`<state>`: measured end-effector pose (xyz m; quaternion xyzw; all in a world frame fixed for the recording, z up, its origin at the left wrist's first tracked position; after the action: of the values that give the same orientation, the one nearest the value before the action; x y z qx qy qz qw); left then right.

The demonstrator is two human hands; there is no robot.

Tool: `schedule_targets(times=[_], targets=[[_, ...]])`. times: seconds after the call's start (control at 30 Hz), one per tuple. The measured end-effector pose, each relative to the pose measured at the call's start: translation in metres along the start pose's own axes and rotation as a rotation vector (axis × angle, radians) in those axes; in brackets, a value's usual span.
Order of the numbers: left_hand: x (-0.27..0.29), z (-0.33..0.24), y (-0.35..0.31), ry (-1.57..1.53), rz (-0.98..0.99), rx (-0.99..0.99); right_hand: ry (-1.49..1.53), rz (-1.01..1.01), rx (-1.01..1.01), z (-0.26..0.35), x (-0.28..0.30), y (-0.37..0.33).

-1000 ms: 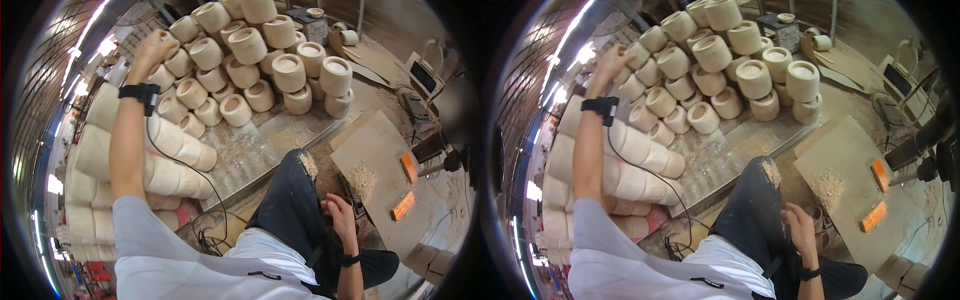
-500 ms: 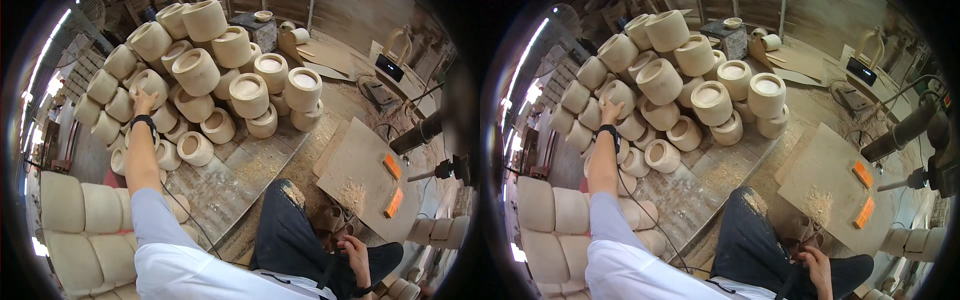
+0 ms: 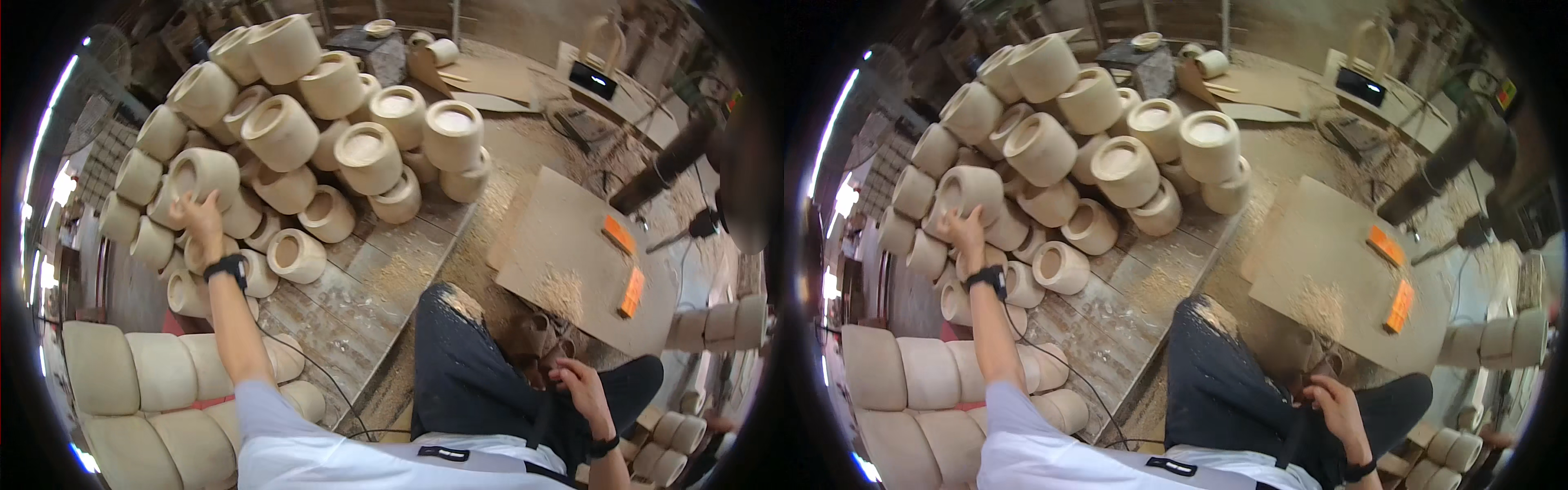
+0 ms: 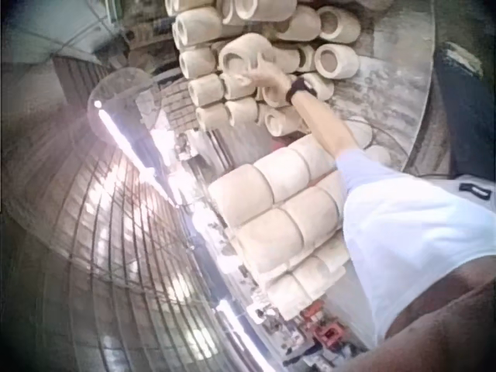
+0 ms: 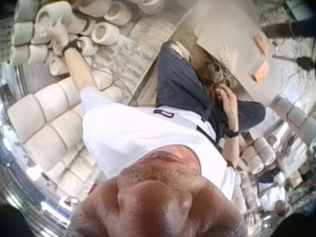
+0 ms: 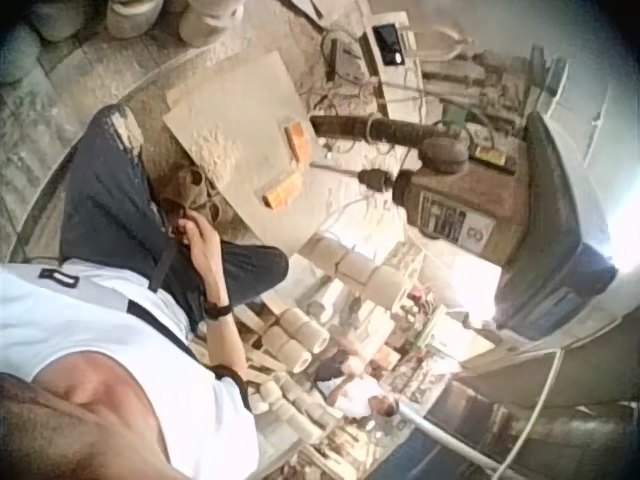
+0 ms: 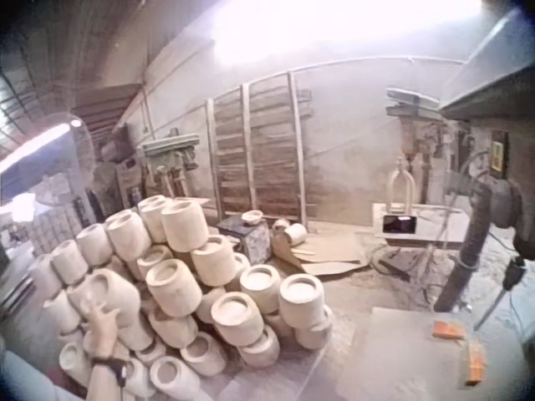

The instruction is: Using a drill press to hollow out or drill holes into wooden bowls.

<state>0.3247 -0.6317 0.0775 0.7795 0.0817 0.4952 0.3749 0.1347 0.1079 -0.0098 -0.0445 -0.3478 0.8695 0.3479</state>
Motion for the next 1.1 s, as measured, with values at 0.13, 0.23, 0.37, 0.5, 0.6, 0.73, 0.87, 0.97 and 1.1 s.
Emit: schedule_targets(times=[0.13,0.23,0.37,0.5,0.6,0.73,0.87,0.97,1.1], targets=[[0.067,-0.045,-0.060,-0.077,-0.040,-0.182,-0.090,0.015,0.130,0.013,0.025,-0.006],[0.113,-0.103,-0.109,-0.509,0.163,-0.096,-0.083,-0.076,0.187,0.034,0.069,-0.017],[0.117,-0.218,-0.173,-0.799,0.543,-0.278,-0.063,-0.338,0.404,0.043,0.172,-0.057],[0.110,-0.345,-0.240,-1.059,0.906,-0.510,-0.146,-0.642,0.573,0.100,0.267,-0.115],[0.096,-0.429,-0.278,-1.004,0.937,-0.794,-0.153,-0.737,0.695,0.146,0.316,-0.152],[0.084,-0.504,-0.312,-0.995,0.948,-0.901,-0.144,-0.846,0.774,0.187,0.351,-0.167],[0.078,-0.546,-0.345,-1.056,1.043,-0.951,-0.256,-0.883,0.735,0.215,0.378,-0.182],[0.074,-0.554,-0.351,-1.051,0.996,-1.003,-0.126,-0.878,1.007,0.247,0.373,-0.178],[0.066,-0.562,-0.352,-1.178,0.995,-0.826,-0.251,-0.863,0.856,0.272,0.439,-0.165]])
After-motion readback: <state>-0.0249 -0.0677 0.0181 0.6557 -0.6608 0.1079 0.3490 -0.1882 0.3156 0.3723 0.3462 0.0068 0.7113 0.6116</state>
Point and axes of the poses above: each hand's wrist, its own y-axis towards the middle knuckle, its own x-axis out of the back of the hand, z = x × y, the point moved 5 cm from there along y, towards the middle knuckle, and after that the axes turned 11 degrees about z, right-handed, at the moved point
